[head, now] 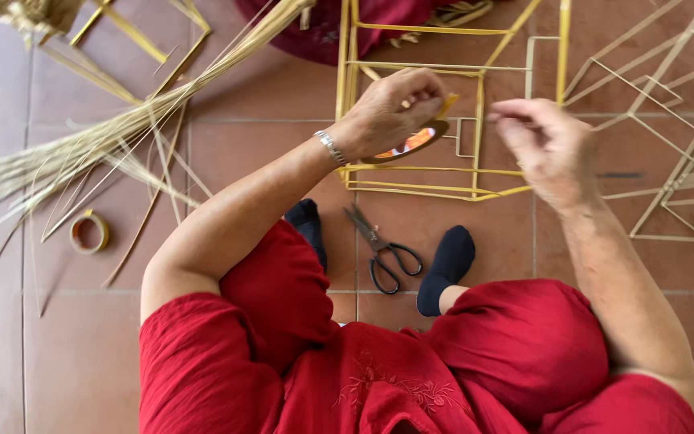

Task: The person sits on the floor and assembles a rectangular bamboo frame by wrapping joints with yellow tape. They use scissors to cut the tape and repeatedly secure the frame's corners and edges.

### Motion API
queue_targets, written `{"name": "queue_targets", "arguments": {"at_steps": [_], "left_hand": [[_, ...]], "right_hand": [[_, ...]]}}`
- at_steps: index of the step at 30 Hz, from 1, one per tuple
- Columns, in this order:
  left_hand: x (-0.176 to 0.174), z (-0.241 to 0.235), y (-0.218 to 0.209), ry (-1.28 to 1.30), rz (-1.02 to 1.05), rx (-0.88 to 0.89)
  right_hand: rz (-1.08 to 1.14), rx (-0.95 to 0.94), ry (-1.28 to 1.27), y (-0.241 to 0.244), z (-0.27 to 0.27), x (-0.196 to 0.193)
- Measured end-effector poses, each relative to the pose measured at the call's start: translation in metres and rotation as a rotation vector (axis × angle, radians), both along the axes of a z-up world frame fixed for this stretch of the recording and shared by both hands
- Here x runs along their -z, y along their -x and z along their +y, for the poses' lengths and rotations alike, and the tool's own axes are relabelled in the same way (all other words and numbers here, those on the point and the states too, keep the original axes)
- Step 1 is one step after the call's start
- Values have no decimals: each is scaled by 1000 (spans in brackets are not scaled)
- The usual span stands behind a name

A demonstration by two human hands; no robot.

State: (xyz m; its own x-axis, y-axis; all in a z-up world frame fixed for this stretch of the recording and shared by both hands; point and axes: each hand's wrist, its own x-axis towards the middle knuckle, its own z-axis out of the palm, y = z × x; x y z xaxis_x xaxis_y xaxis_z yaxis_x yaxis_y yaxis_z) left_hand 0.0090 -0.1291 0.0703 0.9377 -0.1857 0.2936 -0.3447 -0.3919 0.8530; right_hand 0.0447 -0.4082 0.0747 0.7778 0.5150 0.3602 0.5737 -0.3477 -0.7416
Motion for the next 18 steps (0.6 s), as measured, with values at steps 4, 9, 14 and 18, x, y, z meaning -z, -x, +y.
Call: {"name": "queue_targets", "arguments": {"at_steps": [4,9,14,18], "left_hand": [[11,-6,4,-71,-28,28],[12,-25,13,-196,-66,57],[6,-32,21,-186,-53,84],[0,-20,15,-354,148,135]], "right_hand": [[254,-166,-152,5,26,-6],[198,0,-75,18,38,-4],[-25,62,-25,19,31,12],[-301,162,0,2,17,32]]}}
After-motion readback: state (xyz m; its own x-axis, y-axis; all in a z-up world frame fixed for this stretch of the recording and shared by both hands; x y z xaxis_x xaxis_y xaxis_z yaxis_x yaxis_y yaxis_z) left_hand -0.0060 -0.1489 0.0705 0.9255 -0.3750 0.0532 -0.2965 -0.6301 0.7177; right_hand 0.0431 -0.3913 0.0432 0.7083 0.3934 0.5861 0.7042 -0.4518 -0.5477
